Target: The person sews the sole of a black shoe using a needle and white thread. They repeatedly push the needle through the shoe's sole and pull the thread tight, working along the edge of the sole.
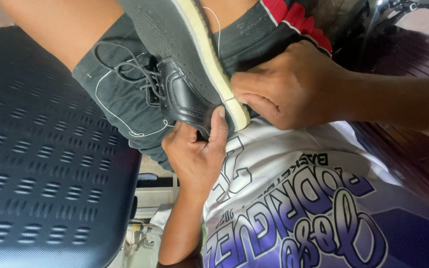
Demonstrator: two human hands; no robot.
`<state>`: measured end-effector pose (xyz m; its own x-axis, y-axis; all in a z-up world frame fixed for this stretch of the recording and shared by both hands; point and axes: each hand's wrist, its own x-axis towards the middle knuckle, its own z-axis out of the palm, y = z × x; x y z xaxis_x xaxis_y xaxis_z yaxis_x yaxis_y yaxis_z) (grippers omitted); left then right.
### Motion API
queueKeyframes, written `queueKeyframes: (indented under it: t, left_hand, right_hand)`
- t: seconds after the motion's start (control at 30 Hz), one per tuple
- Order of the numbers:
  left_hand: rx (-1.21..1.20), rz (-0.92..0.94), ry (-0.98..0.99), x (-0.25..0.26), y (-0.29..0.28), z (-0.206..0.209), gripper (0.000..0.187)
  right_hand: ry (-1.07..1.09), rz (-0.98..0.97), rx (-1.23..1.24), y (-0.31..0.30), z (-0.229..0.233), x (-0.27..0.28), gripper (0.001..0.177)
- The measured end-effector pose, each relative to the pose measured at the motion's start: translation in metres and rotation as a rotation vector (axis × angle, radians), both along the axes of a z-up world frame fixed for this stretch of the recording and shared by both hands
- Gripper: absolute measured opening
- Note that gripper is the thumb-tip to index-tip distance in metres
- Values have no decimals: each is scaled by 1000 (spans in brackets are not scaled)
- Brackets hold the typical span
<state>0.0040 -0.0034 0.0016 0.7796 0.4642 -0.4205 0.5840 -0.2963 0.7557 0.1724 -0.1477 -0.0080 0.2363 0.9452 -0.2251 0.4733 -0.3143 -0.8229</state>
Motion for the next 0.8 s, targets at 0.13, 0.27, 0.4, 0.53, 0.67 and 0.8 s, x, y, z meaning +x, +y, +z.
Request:
queueKeyframes:
  t: [0.13,0.27,0.4,0.53,0.67,0.8]
  left_hand:
    - [-15,11,-24,4,0,2,15]
    - [-35,8,2,6,3,1,16]
    - [-54,11,-74,-8,10,1,18]
    - [-188,536,89,-42,20,-2,16]
    - [-306,659,4,-79,50,-9,12]
    - [479,194,306,-83,58,7,8]
  right_hand:
    - [-11,-11,-14,3,-5,-4,12]
    - [-40,-7,-39,5,-7,-7,14]
    - [-35,-16,-74,5,-6,-6,16]
    - [81,-50,-51,3,-5,3,13]
    - [160,-41,-67,-1,-9,8,10]
    - [195,-33,-80,-2,-12,10,11]
